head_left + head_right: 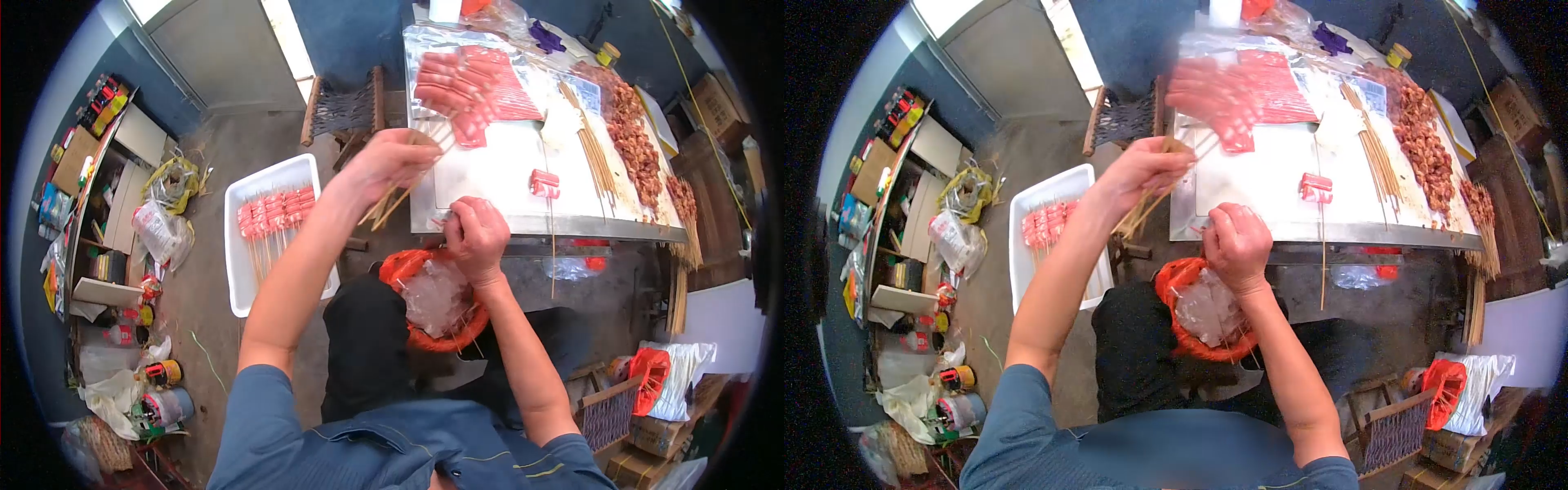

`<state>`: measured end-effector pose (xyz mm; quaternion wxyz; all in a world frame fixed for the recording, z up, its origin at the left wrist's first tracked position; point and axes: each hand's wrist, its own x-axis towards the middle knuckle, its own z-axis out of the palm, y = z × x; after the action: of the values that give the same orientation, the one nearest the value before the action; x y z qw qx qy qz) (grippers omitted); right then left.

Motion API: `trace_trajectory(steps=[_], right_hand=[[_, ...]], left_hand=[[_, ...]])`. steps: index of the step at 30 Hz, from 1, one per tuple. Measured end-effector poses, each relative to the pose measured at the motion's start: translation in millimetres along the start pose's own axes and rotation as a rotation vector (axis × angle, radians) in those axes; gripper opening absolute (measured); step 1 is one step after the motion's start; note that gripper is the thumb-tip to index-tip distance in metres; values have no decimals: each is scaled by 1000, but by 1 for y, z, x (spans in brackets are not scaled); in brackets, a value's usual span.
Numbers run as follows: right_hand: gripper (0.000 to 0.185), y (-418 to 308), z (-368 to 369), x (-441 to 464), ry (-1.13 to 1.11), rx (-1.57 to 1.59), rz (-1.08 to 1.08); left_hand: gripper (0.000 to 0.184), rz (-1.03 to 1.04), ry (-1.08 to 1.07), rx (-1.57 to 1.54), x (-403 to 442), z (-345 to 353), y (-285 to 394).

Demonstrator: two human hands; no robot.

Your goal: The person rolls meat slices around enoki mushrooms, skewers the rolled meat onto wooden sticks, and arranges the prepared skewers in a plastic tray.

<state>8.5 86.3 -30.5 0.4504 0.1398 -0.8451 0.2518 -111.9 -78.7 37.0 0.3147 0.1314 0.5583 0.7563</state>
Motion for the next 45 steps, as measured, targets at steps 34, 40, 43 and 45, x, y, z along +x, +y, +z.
trace_trajectory(steps=[34, 40, 43, 45], right_hand=[[15, -7, 9, -3, -27, -51, -2], [15, -5, 9, -3, -32, -55, -2], [15, -5, 8, -3, -38, -50, 5], [15, -6, 8, -3, -39, -50, 9]], left_hand=[[96, -661, 1297, 1260, -163, -232, -156], [71, -687, 1329, 1217, -167, -253, -164], [49, -597, 1308, 1281, -170, -265, -175], [41, -499, 1283, 1204, -173, -267, -176]])
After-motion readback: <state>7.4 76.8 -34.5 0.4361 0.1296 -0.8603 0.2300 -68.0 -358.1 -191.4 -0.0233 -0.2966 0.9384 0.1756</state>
